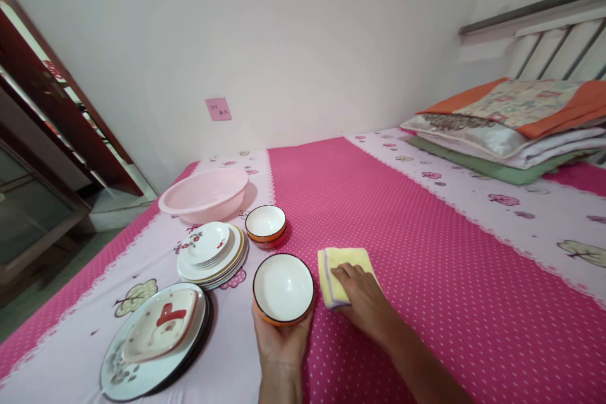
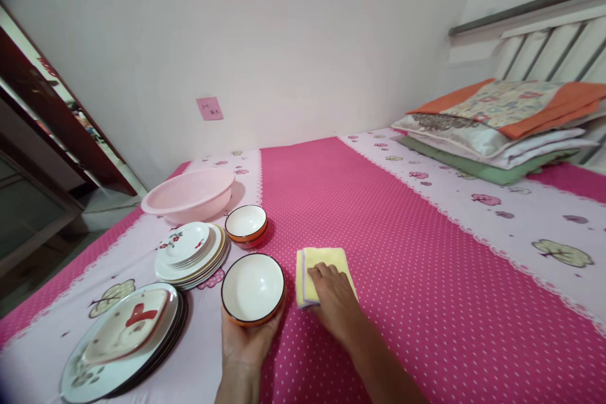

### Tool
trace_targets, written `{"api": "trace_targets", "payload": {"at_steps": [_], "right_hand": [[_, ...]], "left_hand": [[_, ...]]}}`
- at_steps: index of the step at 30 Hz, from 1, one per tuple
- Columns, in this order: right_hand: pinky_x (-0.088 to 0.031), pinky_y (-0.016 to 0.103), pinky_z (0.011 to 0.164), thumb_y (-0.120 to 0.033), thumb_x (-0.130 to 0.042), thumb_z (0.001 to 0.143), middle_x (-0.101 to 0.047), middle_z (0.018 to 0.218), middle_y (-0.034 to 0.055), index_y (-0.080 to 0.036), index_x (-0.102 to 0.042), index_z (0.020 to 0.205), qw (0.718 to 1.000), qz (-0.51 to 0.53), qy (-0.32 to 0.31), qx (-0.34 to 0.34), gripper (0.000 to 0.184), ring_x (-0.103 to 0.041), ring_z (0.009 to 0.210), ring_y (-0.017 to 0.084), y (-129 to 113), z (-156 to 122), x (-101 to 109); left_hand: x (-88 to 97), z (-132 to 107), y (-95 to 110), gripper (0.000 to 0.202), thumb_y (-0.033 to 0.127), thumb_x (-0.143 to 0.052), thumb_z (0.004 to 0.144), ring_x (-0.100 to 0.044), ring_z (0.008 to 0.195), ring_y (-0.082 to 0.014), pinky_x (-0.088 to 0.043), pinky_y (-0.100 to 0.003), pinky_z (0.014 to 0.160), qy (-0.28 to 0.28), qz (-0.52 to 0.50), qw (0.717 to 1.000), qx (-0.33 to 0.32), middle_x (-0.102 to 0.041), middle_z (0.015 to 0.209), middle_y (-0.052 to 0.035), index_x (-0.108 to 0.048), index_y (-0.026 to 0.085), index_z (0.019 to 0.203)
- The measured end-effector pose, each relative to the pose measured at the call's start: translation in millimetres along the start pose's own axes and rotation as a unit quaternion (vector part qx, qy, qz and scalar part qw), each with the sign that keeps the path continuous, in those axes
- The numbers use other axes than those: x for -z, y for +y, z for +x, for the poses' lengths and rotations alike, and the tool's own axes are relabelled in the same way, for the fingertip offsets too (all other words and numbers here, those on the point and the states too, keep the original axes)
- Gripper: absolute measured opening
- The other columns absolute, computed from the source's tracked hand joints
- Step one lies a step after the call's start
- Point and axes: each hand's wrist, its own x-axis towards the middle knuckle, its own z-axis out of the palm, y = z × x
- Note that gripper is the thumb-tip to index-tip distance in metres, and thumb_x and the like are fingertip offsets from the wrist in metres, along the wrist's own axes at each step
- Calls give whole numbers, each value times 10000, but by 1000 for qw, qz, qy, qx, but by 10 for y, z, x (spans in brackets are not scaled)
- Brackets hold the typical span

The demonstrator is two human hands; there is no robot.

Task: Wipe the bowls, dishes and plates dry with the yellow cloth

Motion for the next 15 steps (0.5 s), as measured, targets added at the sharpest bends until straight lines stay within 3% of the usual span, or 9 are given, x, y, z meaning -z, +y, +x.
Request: {"api": "trace_targets", "payload": {"at_steps": [2,4,8,11,15], "right_hand": [[-505,425,934,-30,-616,758,-713,1214,145,-167,-696,1266,998,28,49,-16,532,-634,1112,322,44,53,-11],[-531,391,898,-89,-602,798,-739,1154,132,-174,-709,1211,984,118,122,-48,436,-666,1066,297,98,75,38],[-582,369,801,-338,-654,829,-784,1026,105,-161,-718,1143,894,368,241,-83,365,-727,934,285,29,13,236],[-580,307,717,-306,-694,796,-774,876,50,-164,-735,1079,854,476,207,-31,319,-718,818,241,-271,-80,343],[-570,270,731,-178,-674,778,-762,893,28,-182,-732,1100,847,518,107,45,327,-681,778,194,-730,-158,261]], "left_hand": [[-12,-20,-3,411,401,-617,946,-742,1069,-358,-559,-643,965,-7,6,1000,-6,-806,1100,-76,-685,332,1346],[-22,-38,-12,395,391,-624,949,-755,1029,-336,-570,-621,957,-7,19,1000,-17,-811,1087,-68,-696,323,1331],[-45,-64,-59,384,425,-638,961,-770,949,-268,-607,-523,930,10,54,997,-57,-809,1121,-56,-705,317,1323],[-86,-97,-126,414,430,-600,992,-773,980,-251,-621,-431,929,-12,59,994,-86,-805,1149,-81,-693,264,1359],[-156,-215,-255,451,418,-548,1022,-778,1001,-237,-602,-354,977,-67,58,991,-103,-808,1138,-110,-674,186,1388]]}}
